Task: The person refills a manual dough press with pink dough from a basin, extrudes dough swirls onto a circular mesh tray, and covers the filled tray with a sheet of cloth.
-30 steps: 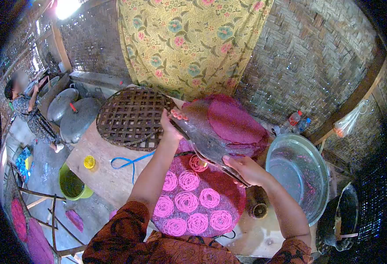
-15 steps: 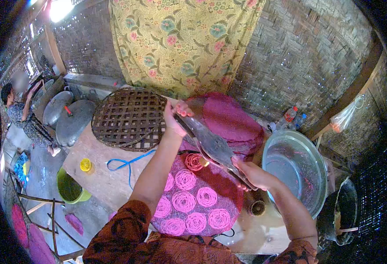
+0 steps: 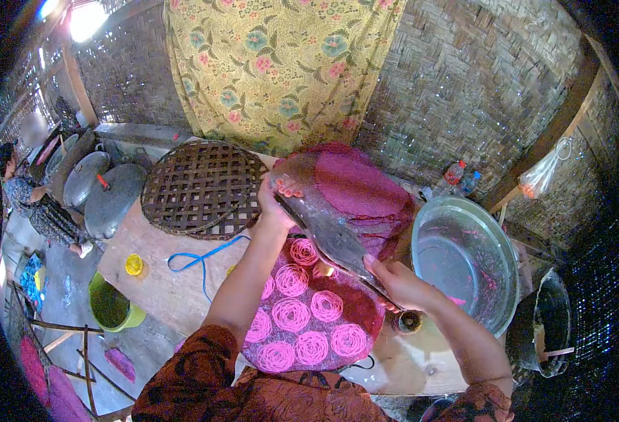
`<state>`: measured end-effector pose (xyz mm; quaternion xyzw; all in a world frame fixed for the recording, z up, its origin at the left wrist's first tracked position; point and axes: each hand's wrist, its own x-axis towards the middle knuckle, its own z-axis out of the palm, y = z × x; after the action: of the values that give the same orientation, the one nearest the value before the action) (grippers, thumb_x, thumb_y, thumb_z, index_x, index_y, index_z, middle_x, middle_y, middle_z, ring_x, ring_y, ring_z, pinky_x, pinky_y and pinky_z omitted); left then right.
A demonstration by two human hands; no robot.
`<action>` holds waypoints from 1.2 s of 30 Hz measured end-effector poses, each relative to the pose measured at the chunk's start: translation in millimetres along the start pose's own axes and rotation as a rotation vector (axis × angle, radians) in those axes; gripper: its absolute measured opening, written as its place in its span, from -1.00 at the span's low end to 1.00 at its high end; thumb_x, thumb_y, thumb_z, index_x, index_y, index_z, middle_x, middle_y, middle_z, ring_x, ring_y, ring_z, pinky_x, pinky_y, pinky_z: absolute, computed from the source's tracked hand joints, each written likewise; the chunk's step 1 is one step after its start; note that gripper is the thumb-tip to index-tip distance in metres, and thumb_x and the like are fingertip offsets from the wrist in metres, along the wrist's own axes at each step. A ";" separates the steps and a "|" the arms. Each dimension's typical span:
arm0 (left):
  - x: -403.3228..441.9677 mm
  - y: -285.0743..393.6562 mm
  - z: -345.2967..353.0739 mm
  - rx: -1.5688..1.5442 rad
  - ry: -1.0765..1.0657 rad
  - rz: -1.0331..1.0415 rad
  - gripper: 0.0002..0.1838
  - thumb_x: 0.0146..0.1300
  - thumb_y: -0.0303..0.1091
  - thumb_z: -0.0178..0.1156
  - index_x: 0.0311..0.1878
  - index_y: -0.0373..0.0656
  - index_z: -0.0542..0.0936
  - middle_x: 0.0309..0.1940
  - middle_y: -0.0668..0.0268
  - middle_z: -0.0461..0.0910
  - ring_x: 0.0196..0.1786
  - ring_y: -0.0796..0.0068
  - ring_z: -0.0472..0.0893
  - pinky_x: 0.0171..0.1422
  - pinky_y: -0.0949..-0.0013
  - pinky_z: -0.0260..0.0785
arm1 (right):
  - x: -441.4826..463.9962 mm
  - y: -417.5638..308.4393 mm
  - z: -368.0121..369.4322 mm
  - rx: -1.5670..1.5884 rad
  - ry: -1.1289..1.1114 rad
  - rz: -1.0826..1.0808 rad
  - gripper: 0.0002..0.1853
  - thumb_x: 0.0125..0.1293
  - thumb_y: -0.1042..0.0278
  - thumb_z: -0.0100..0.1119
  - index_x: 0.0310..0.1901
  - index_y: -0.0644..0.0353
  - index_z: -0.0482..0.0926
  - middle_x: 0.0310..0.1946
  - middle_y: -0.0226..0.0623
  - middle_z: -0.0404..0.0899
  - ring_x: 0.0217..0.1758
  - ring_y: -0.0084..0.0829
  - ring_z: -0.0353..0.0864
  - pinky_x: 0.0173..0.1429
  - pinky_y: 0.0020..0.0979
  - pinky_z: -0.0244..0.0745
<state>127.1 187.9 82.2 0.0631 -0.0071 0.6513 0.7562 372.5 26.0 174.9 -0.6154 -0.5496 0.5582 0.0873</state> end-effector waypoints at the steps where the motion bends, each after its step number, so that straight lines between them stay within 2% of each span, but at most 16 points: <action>1: -2.8 -6.7 -1.2 -0.029 -0.011 0.000 -0.51 0.33 0.13 -0.30 -0.62 0.06 0.26 -0.77 0.55 0.19 -0.67 0.58 0.25 -0.43 0.41 0.17 | -7.5 -3.1 -1.3 0.004 0.015 0.019 -0.31 0.31 -0.38 -0.23 -0.43 0.24 0.47 -0.73 -0.38 0.37 -0.75 -0.55 0.33 -0.68 -0.48 0.22; 2: -4.6 -12.2 -1.8 -0.059 -0.022 0.001 -0.51 0.34 0.14 -0.31 -0.62 0.06 0.25 -0.77 0.55 0.18 -0.68 0.58 0.24 -0.43 0.41 0.17 | -11.3 -4.8 -2.1 0.007 0.030 0.040 -0.29 0.30 -0.38 -0.23 -0.51 0.23 0.45 -0.76 -0.40 0.33 -0.76 -0.55 0.30 -0.69 -0.47 0.20; 5: 5.2 -21.9 -8.7 -0.106 -0.055 -0.012 -0.52 0.34 0.13 -0.31 -0.63 0.07 0.25 -0.77 0.56 0.17 -0.69 0.59 0.23 -0.44 0.41 0.16 | -13.0 -7.0 -5.4 -0.113 0.163 0.057 -0.31 0.32 -0.36 -0.22 -0.45 0.25 0.47 -0.76 -0.40 0.33 -0.76 -0.56 0.32 -0.70 -0.47 0.19; 7: 15.4 -19.5 -9.1 -0.051 -0.017 0.016 -0.52 0.34 0.13 -0.31 -0.63 0.08 0.23 -0.78 0.57 0.15 -0.70 0.60 0.22 -0.44 0.42 0.16 | -7.8 -5.1 -2.7 -0.135 0.166 0.028 -0.33 0.33 -0.34 -0.23 -0.40 0.24 0.49 -0.76 -0.41 0.34 -0.76 -0.56 0.33 -0.70 -0.48 0.19; 9: 24.1 -7.3 -12.6 -0.070 -0.151 -0.054 -0.46 0.30 0.25 -0.36 -0.64 0.10 0.24 -0.79 0.55 0.17 -0.70 0.56 0.23 -0.42 0.41 0.17 | 1.2 0.2 3.8 -0.128 0.179 -0.033 -0.33 0.35 -0.30 -0.25 -0.46 0.25 0.46 -0.74 -0.39 0.37 -0.76 -0.57 0.32 -0.69 -0.48 0.18; 11: 16.8 -0.1 -0.7 -0.021 -0.151 -0.056 -0.46 0.30 0.25 -0.36 -0.64 0.10 0.22 -0.79 0.55 0.16 -0.70 0.57 0.23 -0.44 0.42 0.17 | 5.0 4.6 9.3 -0.092 0.157 -0.069 -0.33 0.36 -0.30 -0.25 -0.50 0.24 0.45 -0.76 -0.41 0.35 -0.77 -0.57 0.31 -0.70 -0.48 0.17; 14: -5.0 0.8 13.8 0.044 0.118 0.007 -0.50 0.34 0.14 -0.32 -0.66 0.10 0.20 -0.80 0.57 0.12 -0.73 0.61 0.17 -0.52 0.42 0.08 | 3.2 8.9 13.4 -0.019 0.077 -0.030 -0.34 0.36 -0.30 -0.24 -0.51 0.23 0.44 -0.77 -0.42 0.34 -0.79 -0.57 0.31 -0.71 -0.50 0.17; 18: -5.5 -18.5 -23.6 -0.044 0.073 -0.055 -0.48 0.33 0.15 -0.30 -0.68 0.09 0.25 -0.83 0.55 0.17 -0.75 0.59 0.21 -0.52 0.40 0.14 | -3.0 15.4 10.6 -0.088 0.104 -0.003 -0.35 0.36 -0.29 -0.22 -0.50 0.24 0.45 -0.78 -0.42 0.34 -0.79 -0.57 0.31 -0.70 -0.50 0.17; 22: 11.4 -32.8 -46.6 -0.073 0.095 -0.062 -0.47 0.33 0.18 -0.30 -0.70 0.10 0.24 -0.86 0.56 0.15 -0.78 0.59 0.22 -0.54 0.40 0.17 | 22.1 45.6 12.7 -0.181 0.232 -0.011 -0.36 0.35 -0.27 -0.19 -0.32 0.28 0.55 -0.73 -0.35 0.38 -0.70 -0.52 0.42 -0.63 -0.49 0.27; 24: 23.4 -26.5 -38.8 -0.041 -0.179 -0.088 -0.46 0.33 0.19 -0.29 -0.70 0.10 0.21 -0.85 0.56 0.15 -0.77 0.58 0.22 -0.54 0.40 0.17 | 26.4 52.1 10.5 -0.235 0.290 -0.066 -0.37 0.35 -0.26 -0.19 -0.27 0.27 0.56 -0.73 -0.35 0.39 -0.68 -0.52 0.43 -0.61 -0.50 0.28; 25: 28.7 -20.7 -31.3 -0.043 -0.182 -0.090 -0.46 0.33 0.19 -0.29 -0.70 0.10 0.21 -0.85 0.56 0.15 -0.77 0.58 0.22 -0.54 0.40 0.17 | 27.3 50.0 9.4 -0.258 0.324 -0.130 -0.38 0.36 -0.25 -0.19 -0.23 0.25 0.55 -0.71 -0.36 0.40 -0.67 -0.53 0.43 -0.59 -0.51 0.28; 27: 30.7 -2.6 -3.3 0.029 -0.408 -0.083 -0.46 0.33 0.19 -0.28 -0.67 0.06 0.22 -0.81 0.52 0.16 -0.72 0.56 0.22 -0.49 0.41 0.16 | 25.6 35.8 8.8 -0.280 0.353 -0.194 -0.40 0.36 -0.25 -0.19 -0.19 0.23 0.55 -0.69 -0.37 0.42 -0.66 -0.54 0.43 -0.57 -0.52 0.28; 30: 17.8 29.4 41.5 0.083 -0.258 -0.011 -0.43 0.32 0.27 -0.37 -0.64 0.07 0.18 -0.78 0.50 0.12 -0.68 0.52 0.22 -0.46 0.38 0.13 | 23.6 0.6 2.9 -0.003 0.060 -0.161 -0.44 0.37 -0.27 -0.25 -0.15 0.13 0.47 -0.61 -0.39 0.48 -0.70 -0.59 0.37 -0.65 -0.52 0.25; 31: 15.8 40.9 41.1 0.088 -0.254 -0.004 -0.43 0.32 0.27 -0.37 -0.64 0.07 0.18 -0.78 0.50 0.12 -0.68 0.52 0.22 -0.46 0.38 0.13 | 29.4 -6.0 4.6 -0.003 0.051 -0.163 -0.44 0.37 -0.27 -0.25 -0.15 0.13 0.47 -0.61 -0.39 0.48 -0.70 -0.59 0.37 -0.65 -0.52 0.25; 33: 8.2 67.0 40.5 0.059 -0.173 0.017 -0.41 0.33 0.27 -0.40 -0.64 0.03 0.18 -0.77 0.48 0.12 -0.68 0.51 0.20 -0.45 0.38 0.12 | 42.6 -22.1 17.9 0.160 -0.135 -0.170 -0.43 0.36 -0.31 -0.30 -0.19 0.08 0.45 -0.62 -0.41 0.47 -0.70 -0.60 0.37 -0.70 -0.52 0.22; 36: 1.6 94.1 -2.7 0.039 -0.067 0.120 -0.39 0.32 0.28 -0.46 -0.64 0.01 0.18 -0.78 0.46 0.11 -0.69 0.50 0.19 -0.47 0.39 0.10 | 72.5 -34.9 41.9 0.058 -0.136 -0.159 -0.39 0.34 -0.35 -0.31 -0.19 0.10 0.46 -0.70 -0.39 0.43 -0.76 -0.57 0.33 -0.72 -0.50 0.21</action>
<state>34.4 203.3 87.8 0.0992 -0.0236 0.6928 0.7139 303.1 74.2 142.1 -0.5278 -0.5848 0.6058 0.1116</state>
